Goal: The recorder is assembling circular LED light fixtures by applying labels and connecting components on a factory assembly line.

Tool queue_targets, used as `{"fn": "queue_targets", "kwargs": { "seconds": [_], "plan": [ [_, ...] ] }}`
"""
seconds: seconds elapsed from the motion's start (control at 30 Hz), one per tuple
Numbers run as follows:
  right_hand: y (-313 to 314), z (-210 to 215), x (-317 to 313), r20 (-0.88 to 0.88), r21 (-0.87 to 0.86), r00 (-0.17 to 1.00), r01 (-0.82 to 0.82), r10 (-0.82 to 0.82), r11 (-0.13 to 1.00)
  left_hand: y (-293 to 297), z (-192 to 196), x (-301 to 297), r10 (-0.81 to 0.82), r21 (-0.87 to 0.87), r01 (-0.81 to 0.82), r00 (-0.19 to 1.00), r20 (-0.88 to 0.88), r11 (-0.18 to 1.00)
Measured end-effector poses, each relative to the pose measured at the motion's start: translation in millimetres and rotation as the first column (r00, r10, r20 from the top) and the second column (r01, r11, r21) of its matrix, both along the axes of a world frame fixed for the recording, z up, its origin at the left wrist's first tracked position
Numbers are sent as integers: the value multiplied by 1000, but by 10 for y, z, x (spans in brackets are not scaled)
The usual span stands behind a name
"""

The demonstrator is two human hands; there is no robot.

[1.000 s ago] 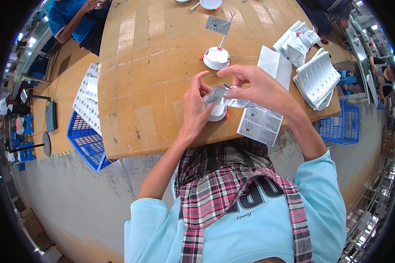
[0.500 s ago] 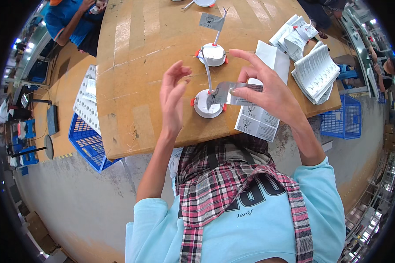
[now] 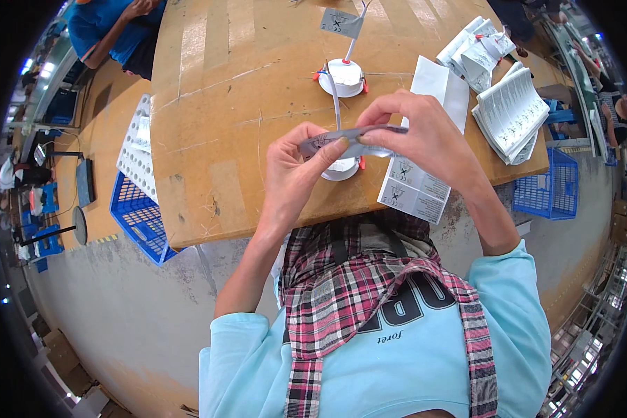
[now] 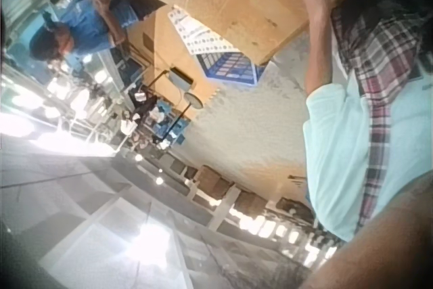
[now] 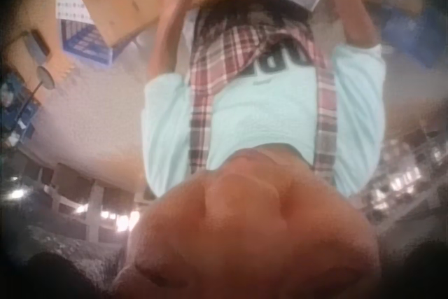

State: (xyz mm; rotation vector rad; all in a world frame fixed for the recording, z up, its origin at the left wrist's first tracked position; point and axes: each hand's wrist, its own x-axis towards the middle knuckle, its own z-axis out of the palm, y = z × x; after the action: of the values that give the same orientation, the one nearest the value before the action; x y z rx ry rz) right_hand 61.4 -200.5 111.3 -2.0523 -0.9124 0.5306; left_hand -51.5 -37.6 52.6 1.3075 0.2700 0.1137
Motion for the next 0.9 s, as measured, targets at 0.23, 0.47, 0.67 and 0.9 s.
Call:
{"fn": "queue_targets", "kwargs": {
  "seconds": [0.23, 0.47, 0.67, 0.9],
  "plan": [
    [100, -136, 247, 153, 89, 988, -30, 16, 996, 39, -131, 212, 132, 9, -134, 984, 118, 991],
    [214, -221, 350, 60, 82, 998, 29, -34, 996, 104, -238, 371, 156, -77, -152, 987, 46, 985],
    [232, -335, 354, 179, 92, 981, 59, -75, 994, 82, -301, 424, 213, -65, -210, 976, 54, 976],
    [237, -373, 355, 200, 134, 974, 75, -101, 988, 72, -331, 458, 231, -102, -223, 970, 79, 969]
  ]
}}
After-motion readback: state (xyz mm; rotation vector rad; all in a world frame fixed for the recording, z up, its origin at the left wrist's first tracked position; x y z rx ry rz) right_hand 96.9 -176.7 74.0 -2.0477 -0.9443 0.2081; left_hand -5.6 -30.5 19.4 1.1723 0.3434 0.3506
